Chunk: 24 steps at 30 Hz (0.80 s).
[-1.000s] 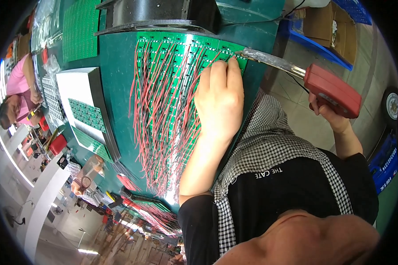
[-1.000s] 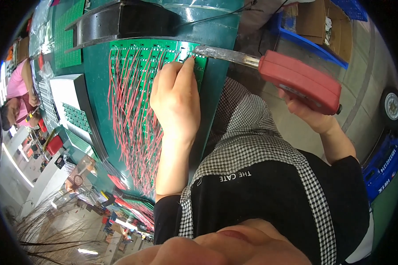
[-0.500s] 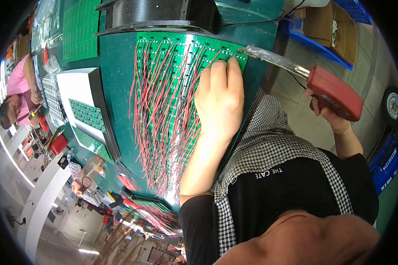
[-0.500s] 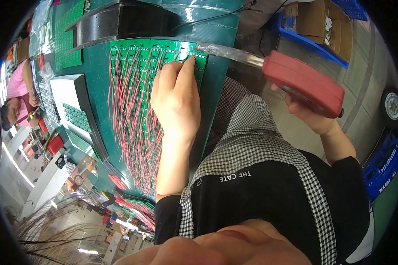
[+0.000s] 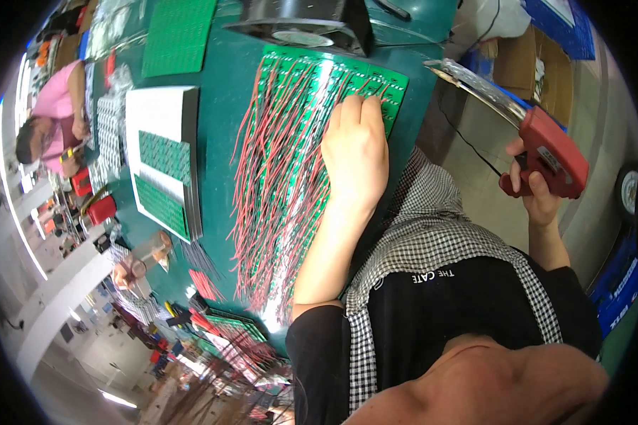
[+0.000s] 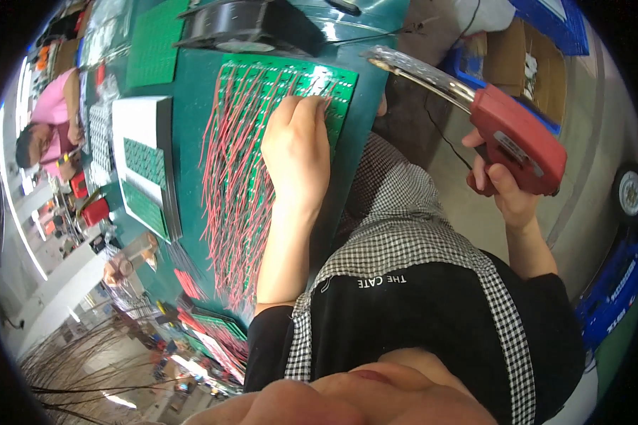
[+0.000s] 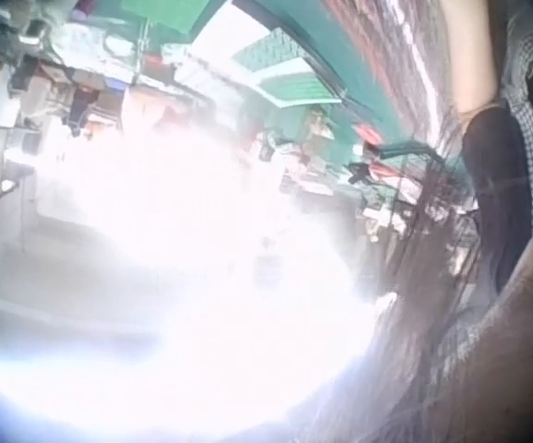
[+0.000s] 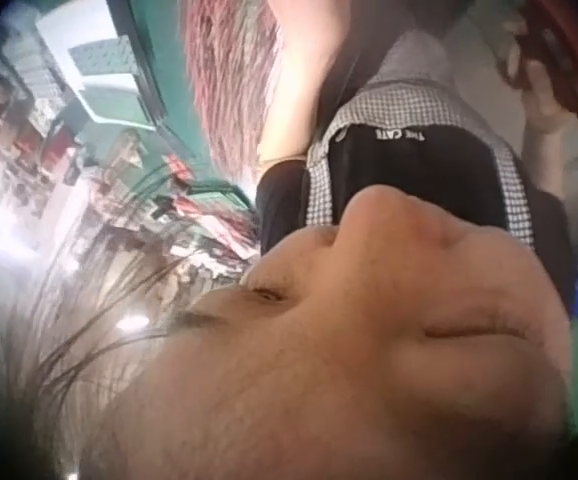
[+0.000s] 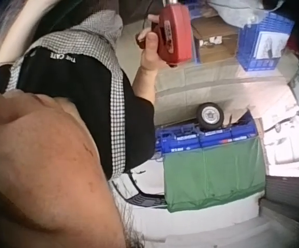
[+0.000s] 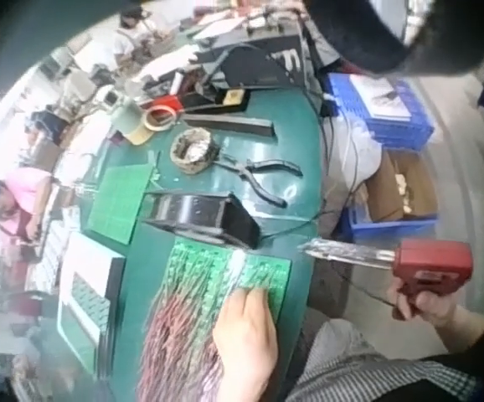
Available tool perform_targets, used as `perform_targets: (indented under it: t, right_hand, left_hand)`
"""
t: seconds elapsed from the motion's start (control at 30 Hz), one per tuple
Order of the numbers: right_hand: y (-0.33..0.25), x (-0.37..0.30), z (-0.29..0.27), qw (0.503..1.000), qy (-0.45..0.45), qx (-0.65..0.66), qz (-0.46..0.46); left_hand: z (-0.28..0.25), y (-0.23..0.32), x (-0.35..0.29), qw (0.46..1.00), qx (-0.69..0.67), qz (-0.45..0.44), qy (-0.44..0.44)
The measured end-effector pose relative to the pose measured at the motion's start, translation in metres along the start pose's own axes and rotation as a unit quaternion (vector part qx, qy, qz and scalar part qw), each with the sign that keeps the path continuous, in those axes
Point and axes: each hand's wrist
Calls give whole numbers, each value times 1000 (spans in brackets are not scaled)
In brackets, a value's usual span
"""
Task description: Using a handheld dispenser tool to apply adhesive or material to bundles of wires on printed circuit boards.
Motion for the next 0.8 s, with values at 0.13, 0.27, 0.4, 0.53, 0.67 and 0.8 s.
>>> perform_targets:
  t: [0.13,0.27,0.4,0.53,0.67,0.8]
  right_hand:
    - [8,-20,8,1000,0,17,-19]
    - [10,-31,19,998,7,38,-48]
    - [10,-34,31,997,32,-19,-64]
    - [5,-39,59,996,-24,-7,-82]
    - [-4,-52,77,995,-25,-52,-85]
    - [-14,-68,98,997,-9,-60,-52]
  left_hand:
    - [-25,-24,-46,996,-27,-38,79]
    - [-69,-65,-130,975,52,-133,169]
    - [-113,-137,-226,901,235,-278,235]
    - [-161,-217,-346,786,236,-509,261]
    - [-175,-275,-380,815,99,-500,277]
    - [-182,-302,-379,830,136,-483,242]
Point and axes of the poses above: each hand's wrist, its own x-axis towards the middle knuckle, its own z-axis out of the palm, y = z × x, and after that the axes turned 5 degrees about -y, right-handed
